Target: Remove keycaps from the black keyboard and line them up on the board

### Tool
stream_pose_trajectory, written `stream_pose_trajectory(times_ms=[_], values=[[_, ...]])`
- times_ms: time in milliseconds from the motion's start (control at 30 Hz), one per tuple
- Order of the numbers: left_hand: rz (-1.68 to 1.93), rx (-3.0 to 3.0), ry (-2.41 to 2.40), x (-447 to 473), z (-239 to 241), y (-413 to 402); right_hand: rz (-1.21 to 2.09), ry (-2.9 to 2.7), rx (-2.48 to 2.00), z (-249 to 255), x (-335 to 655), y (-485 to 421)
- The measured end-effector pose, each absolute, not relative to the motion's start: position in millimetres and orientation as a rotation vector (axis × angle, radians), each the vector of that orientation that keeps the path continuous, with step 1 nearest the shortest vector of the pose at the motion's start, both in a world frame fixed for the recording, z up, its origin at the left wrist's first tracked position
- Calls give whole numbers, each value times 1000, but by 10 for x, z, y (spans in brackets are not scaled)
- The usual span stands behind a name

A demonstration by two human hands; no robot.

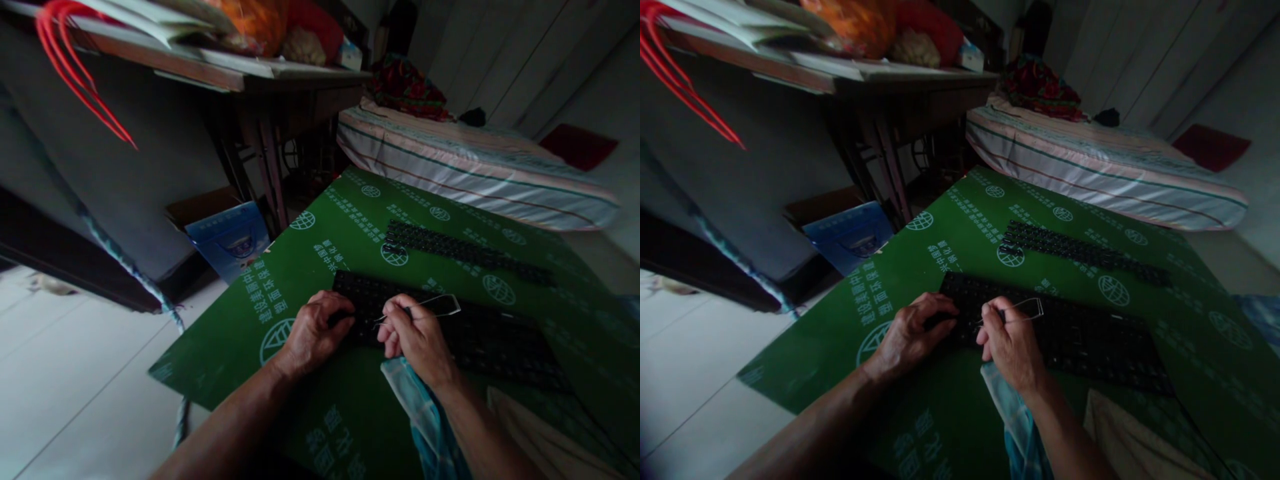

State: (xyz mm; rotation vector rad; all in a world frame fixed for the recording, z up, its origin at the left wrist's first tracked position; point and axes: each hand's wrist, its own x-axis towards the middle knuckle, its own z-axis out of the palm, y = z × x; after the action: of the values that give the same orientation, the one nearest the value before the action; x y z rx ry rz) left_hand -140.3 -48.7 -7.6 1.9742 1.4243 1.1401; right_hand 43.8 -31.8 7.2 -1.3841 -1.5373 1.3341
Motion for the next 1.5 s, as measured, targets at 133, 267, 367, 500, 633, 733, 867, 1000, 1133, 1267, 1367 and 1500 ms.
stream_pose_trajectory(times_ms=[133,267,367,500,633,733,867,1000,1133,1267,1367,1500], values=[[1145,1980,1429,-1402,-91,-484,1280,-1580,-1417,63,391,-332],[1146,1983,1434,-1402,-92,-489,1210,-1650,-1456,69,361,-332],[1144,1983,1429,-1402,-81,-492,1174,-1693,-1469,72,351,-325],[1138,1974,1427,-1402,-71,-492,1090,-1782,-1470,81,324,-314],[1139,1973,1423,-1407,-88,-488,974,-1864,-1500,97,292,-320],[1135,1981,1428,-1410,-97,-487,927,-1894,-1530,107,274,-332],[1126,1984,1428,-1408,-83,-494,907,-1907,-1574,115,253,-326],[1133,1983,1412,-1407,-82,-495,907,-1934,-1576,108,238,-300],[1152,1991,1393,-1406,-105,-488,879,-1963,-1534,87,242,-309],[1179,2010,1370,-1394,-109,-493,900,-1992,-1493,67,280,-325],[1167,2063,1369,-1373,-90,-497,991,-2010,-1448,68,326,-309],[1031,2235,1346,-1322,-38,-500,1070,-2022,-1345,79,361,-277]])
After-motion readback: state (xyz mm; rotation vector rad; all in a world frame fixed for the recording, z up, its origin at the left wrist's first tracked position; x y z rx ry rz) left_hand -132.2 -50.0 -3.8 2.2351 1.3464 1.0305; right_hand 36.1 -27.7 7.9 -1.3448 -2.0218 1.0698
